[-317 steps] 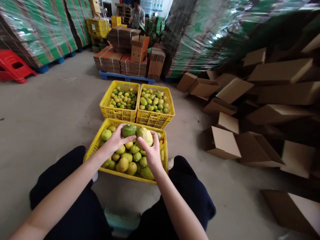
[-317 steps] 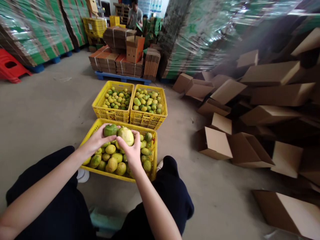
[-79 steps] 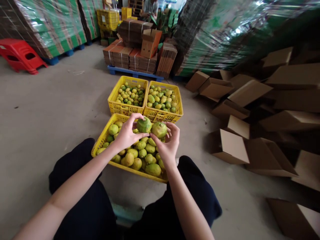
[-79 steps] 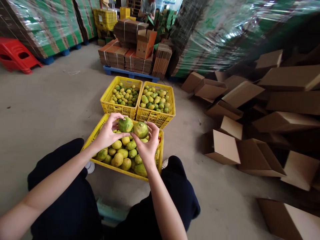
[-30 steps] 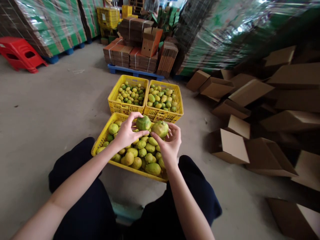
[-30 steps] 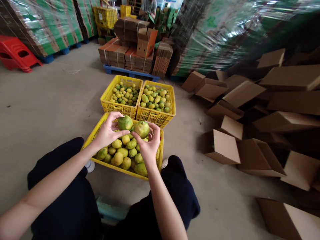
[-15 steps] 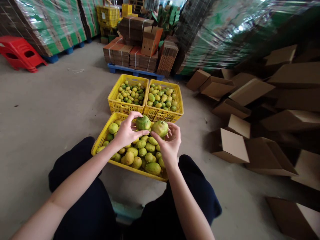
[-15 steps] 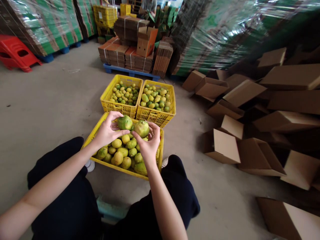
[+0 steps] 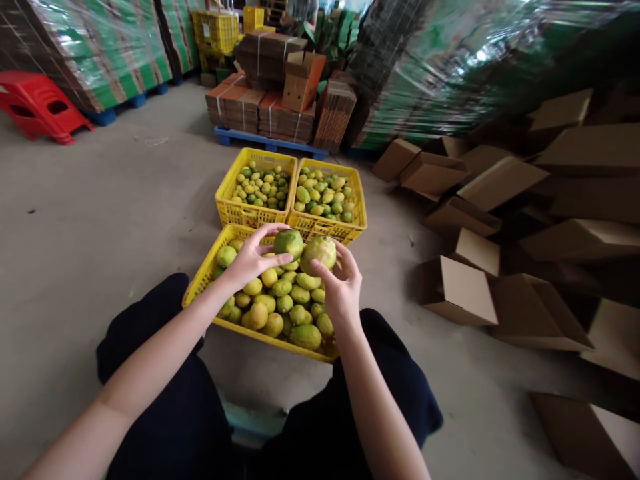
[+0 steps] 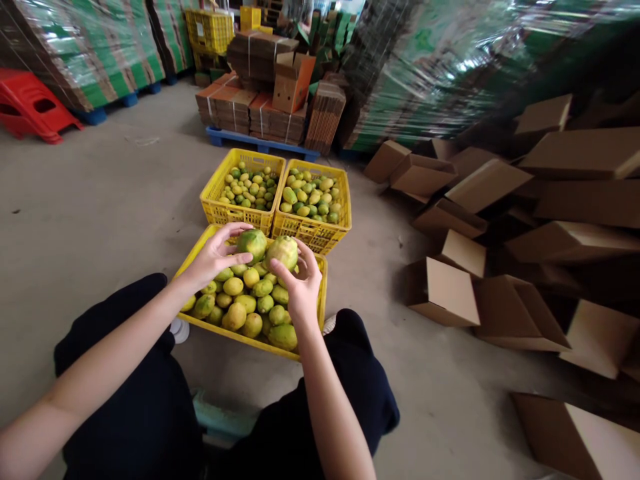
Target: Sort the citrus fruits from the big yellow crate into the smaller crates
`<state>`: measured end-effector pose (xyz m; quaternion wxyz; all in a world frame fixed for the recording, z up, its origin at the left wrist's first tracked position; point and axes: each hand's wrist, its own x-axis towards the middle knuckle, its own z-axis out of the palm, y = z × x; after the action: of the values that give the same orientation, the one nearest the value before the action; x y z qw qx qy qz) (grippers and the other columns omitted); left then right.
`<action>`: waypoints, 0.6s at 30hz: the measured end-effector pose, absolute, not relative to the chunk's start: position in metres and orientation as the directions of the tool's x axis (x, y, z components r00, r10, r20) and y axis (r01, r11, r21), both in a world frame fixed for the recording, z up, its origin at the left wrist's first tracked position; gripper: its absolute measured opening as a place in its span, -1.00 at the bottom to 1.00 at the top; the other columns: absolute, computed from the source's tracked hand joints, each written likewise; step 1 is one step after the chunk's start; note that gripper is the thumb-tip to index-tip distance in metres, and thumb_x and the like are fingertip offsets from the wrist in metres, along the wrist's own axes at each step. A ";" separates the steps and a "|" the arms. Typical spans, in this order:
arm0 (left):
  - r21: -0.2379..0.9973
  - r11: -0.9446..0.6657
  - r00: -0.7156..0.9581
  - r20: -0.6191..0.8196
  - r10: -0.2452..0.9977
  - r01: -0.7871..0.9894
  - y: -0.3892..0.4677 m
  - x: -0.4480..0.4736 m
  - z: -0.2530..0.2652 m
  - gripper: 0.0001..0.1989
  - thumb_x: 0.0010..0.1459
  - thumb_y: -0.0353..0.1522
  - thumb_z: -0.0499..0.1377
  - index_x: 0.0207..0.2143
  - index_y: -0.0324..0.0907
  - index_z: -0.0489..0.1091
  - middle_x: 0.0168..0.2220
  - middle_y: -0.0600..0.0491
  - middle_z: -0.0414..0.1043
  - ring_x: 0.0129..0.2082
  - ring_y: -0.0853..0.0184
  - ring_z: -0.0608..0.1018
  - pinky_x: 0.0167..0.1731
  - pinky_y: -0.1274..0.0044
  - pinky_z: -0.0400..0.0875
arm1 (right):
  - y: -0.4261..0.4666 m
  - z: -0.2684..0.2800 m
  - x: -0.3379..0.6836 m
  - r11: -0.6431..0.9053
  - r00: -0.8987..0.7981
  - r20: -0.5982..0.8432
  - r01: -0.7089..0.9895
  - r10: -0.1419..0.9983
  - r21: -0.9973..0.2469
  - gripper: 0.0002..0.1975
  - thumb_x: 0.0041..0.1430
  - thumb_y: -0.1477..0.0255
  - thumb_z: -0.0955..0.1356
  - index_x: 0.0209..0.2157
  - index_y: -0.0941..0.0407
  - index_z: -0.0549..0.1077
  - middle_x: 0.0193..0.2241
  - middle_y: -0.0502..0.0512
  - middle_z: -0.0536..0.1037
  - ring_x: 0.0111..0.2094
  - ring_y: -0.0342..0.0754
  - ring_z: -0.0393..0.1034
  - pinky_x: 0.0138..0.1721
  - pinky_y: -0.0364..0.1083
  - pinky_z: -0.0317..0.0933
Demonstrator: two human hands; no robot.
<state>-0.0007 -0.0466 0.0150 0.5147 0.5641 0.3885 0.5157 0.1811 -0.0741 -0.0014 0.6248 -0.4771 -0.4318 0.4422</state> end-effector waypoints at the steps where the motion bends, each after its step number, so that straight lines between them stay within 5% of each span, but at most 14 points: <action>1: 0.983 -0.117 0.190 0.142 0.971 -0.138 -0.046 -0.002 0.016 -0.47 -0.08 -0.30 0.42 -0.02 -0.10 0.41 0.04 -0.04 0.43 0.08 0.12 0.51 -0.01 0.38 0.51 | -0.073 -0.002 0.182 0.127 0.218 0.086 -0.178 0.972 -0.976 -0.51 -0.06 0.30 0.50 -0.03 0.00 0.46 -0.06 0.07 0.58 -0.06 0.10 0.48 -0.06 0.08 0.37; 7: 0.919 0.168 0.300 -0.058 0.952 -0.356 -0.051 0.007 0.014 -0.52 0.05 -0.25 0.27 0.05 -0.11 0.36 -0.02 -0.06 0.50 -0.04 0.17 0.58 -0.07 0.34 0.53 | -0.074 -0.006 0.175 0.008 0.138 -0.040 -0.330 0.990 -0.944 -0.66 0.07 0.17 0.36 -0.15 0.04 0.42 -0.17 0.04 0.56 -0.16 0.03 0.50 -0.20 0.00 0.45; 12: 0.953 0.126 0.153 -0.087 0.984 -0.275 -0.061 0.023 0.004 -0.46 -0.08 -0.24 0.40 -0.07 -0.10 0.27 -0.11 0.00 0.49 -0.05 0.24 0.55 0.00 0.37 0.47 | -0.085 -0.006 0.165 0.032 0.193 -0.002 -0.173 0.981 -0.984 -0.56 -0.14 0.24 0.56 -0.25 0.01 0.36 -0.36 -0.06 0.49 -0.37 -0.05 0.44 -0.41 -0.08 0.47; 18: 0.931 0.181 0.134 -0.146 0.980 -0.316 -0.060 0.025 0.005 -0.62 0.01 -0.13 0.34 -0.22 -0.12 0.35 -0.20 0.04 0.50 -0.07 0.22 0.56 -0.07 0.40 0.51 | -0.084 -0.002 0.166 -0.045 0.050 -0.062 -0.297 0.997 -0.954 -0.64 -0.03 0.18 0.51 -0.24 0.00 0.40 -0.37 -0.05 0.52 -0.44 -0.05 0.45 -0.47 -0.07 0.45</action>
<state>0.0246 -0.0600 0.0052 0.6421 0.3930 0.4224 0.5048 0.1657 -0.0841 -0.0023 0.5701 -0.4475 -0.3908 0.5675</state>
